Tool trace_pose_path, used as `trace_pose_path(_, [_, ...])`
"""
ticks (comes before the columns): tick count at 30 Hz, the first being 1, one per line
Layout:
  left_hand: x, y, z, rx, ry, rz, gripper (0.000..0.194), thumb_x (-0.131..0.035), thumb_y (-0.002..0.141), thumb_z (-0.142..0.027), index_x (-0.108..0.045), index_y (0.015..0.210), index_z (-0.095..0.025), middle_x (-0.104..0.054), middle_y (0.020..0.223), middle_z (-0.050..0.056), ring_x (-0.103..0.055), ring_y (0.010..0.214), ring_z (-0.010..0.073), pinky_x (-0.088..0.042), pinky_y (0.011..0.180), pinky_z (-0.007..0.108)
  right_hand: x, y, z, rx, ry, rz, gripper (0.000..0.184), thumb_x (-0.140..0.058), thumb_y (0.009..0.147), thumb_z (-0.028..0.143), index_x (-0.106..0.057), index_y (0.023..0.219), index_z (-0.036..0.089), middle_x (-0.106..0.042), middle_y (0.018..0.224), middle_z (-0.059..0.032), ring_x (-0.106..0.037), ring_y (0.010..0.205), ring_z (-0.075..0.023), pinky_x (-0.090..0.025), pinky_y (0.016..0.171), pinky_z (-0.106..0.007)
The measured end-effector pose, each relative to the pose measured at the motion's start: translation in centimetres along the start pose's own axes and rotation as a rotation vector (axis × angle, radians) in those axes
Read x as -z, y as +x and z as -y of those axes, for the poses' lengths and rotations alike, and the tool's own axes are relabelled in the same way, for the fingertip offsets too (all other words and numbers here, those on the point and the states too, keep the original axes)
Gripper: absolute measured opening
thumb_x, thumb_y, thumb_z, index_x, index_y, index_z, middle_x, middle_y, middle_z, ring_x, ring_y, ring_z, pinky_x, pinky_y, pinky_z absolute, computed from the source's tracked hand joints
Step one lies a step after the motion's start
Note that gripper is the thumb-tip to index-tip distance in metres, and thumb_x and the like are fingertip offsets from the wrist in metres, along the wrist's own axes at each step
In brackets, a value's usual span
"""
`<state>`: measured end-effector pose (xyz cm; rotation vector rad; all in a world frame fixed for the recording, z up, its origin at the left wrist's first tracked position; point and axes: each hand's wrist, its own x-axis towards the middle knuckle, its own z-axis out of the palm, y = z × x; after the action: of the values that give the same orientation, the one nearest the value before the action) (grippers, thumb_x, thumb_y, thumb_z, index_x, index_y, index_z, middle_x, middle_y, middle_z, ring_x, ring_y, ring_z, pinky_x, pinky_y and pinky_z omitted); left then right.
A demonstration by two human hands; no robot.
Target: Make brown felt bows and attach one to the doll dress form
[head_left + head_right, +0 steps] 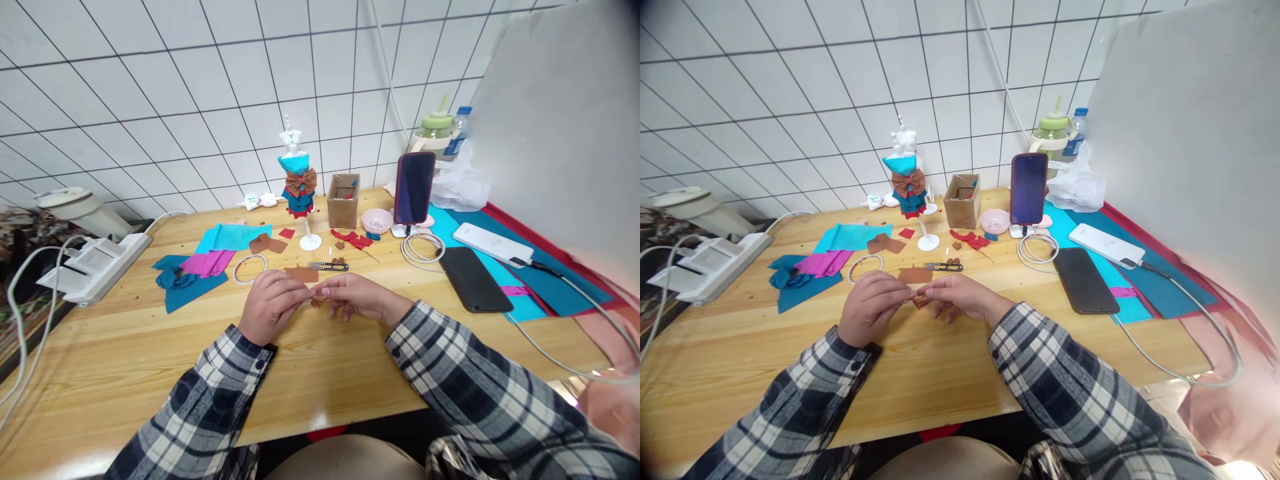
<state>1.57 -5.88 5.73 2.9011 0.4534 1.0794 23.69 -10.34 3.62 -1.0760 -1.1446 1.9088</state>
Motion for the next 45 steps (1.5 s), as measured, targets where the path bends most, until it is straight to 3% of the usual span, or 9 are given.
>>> trace_pose_path(7, [-0.1, 0.1, 0.0, -0.038, 0.003, 0.002, 0.02, -0.061, 0.086, -0.015, -0.067, 0.101, -0.026, -0.072, 0.09, 0.002, -0.059, 0.086, 0.0164, -0.042, 0.083, 0.035, 0.0, -0.4, 0.4, -0.08, 0.067, 0.011, 0.027, -0.074, 0.072, 0.035, -0.065, 0.087, 0.015, -0.065, 0.078, -0.0009, -0.05, 0.048, -0.0037, -0.038, 0.037, -0.013])
trace_pose_path(12, [-0.3, 0.2, -0.2, -0.034, 0.02, 0.051, 0.017, -0.059, 0.086, -0.016, -0.068, 0.098, -0.025, -0.072, 0.09, 0.001, -0.06, 0.085, 0.0159, -0.039, 0.088, 0.037, -0.2, -0.4, 0.5, -0.003, -0.088, 0.028, 0.024, -0.066, 0.079, 0.039, -0.055, 0.082, 0.018, -0.053, 0.066, 0.0044, -0.04, 0.046, -0.0048, -0.03, 0.037, -0.015])
trace_pose_path(15, [-0.3, 0.3, -0.5, 0.005, 0.066, 0.132, 0.015, -0.056, 0.089, -0.018, -0.068, 0.094, -0.024, -0.072, 0.089, 0.001, -0.06, 0.083, 0.0151, -0.036, 0.091, 0.038, -0.4, -0.3, 0.5, 0.099, -0.333, -0.015, 0.015, -0.052, 0.088, 0.034, -0.051, 0.084, 0.019, -0.048, 0.066, 0.0054, -0.038, 0.049, -0.007, -0.032, 0.043, -0.018])
trace_pose_path(18, [-0.3, 0.5, -0.8, 0.039, 0.125, 0.203, 0.017, -0.053, 0.09, -0.02, -0.069, 0.092, -0.024, -0.072, 0.09, 0.001, -0.061, 0.085, 0.0154, -0.033, 0.095, 0.039, -0.3, -0.1, 0.3, 0.318, -0.724, -0.121, 0.008, -0.047, 0.089, 0.02, -0.051, 0.083, 0.018, -0.052, 0.074, 0.0025, -0.046, 0.065, -0.0105, -0.039, 0.061, -0.023])
trace_pose_path(21, [-0.5, 0.7, -1.0, 0.045, 0.188, 0.268, 0.019, -0.051, 0.092, -0.022, -0.069, 0.09, -0.024, -0.072, 0.084, -0.001, -0.06, 0.083, 0.0162, -0.031, 0.097, 0.041, 0.1, 0.1, 0.1, 0.523, -1.053, -0.219, 0.01, -0.045, 0.089, 0.013, -0.053, 0.085, 0.018, -0.057, 0.086, -0.0017, -0.05, 0.081, -0.0143, -0.038, 0.074, -0.027])
trace_pose_path(30, [-1.9, 0.7, -1.8, 0.084, 0.179, 0.417, 0.024, -0.048, 0.092, -0.027, -0.07, 0.087, -0.021, -0.068, 0.073, 0.003, -0.057, 0.076, 0.018, -0.035, 0.089, 0.039, -0.8, -0.6, 0.4, 0.733, -1.572, -0.283, 0.009, -0.051, 0.09, 0.021, -0.059, 0.089, 0.017, -0.058, 0.098, -0.007, -0.046, 0.093, -0.0208, -0.033, 0.082, -0.034])
trace_pose_path(37, [-2.4, 1.0, -2.6, 0.407, 0.237, 0.428, 0.023, -0.049, 0.087, -0.026, -0.066, 0.074, -0.017, -0.065, 0.07, 0.006, -0.055, 0.068, 0.0193, -0.036, 0.064, 0.033, -2.8, -0.8, 0.2, 0.685, -1.752, -0.489, 0.018, -0.042, 0.093, 0.022, -0.059, 0.09, 0.015, -0.058, 0.101, -0.0109, -0.045, 0.091, -0.0244, -0.031, 0.076, -0.038])
trace_pose_path(41, [-3.1, 0.8, -2.5, 0.707, 0.037, 0.242, 0.018, -0.053, 0.083, -0.026, -0.065, 0.072, -0.017, -0.065, 0.069, 0.003, -0.056, 0.066, 0.0165, -0.036, 0.061, 0.028, -4.0, -0.5, -0.3, 0.632, -1.67, -0.663, 0.019, -0.042, 0.094, 0.023, -0.059, 0.091, 0.015, -0.058, 0.1, -0.0121, -0.045, 0.088, -0.0245, -0.031, 0.073, -0.037])
trace_pose_path(45, [-3.6, 0.9, -2.3, 0.995, -0.438, 0.02, 0.019, -0.057, 0.08, -0.031, -0.065, 0.072, -0.016, -0.064, 0.067, 0.001, -0.055, 0.063, 0.0142, -0.04, 0.061, 0.026, -4.8, -0.5, -0.3, 0.65, -1.628, -0.763, 0.023, -0.038, 0.096, 0.023, -0.06, 0.091, 0.016, -0.059, 0.107, -0.0129, -0.046, 0.089, -0.0239, -0.029, 0.072, -0.038])
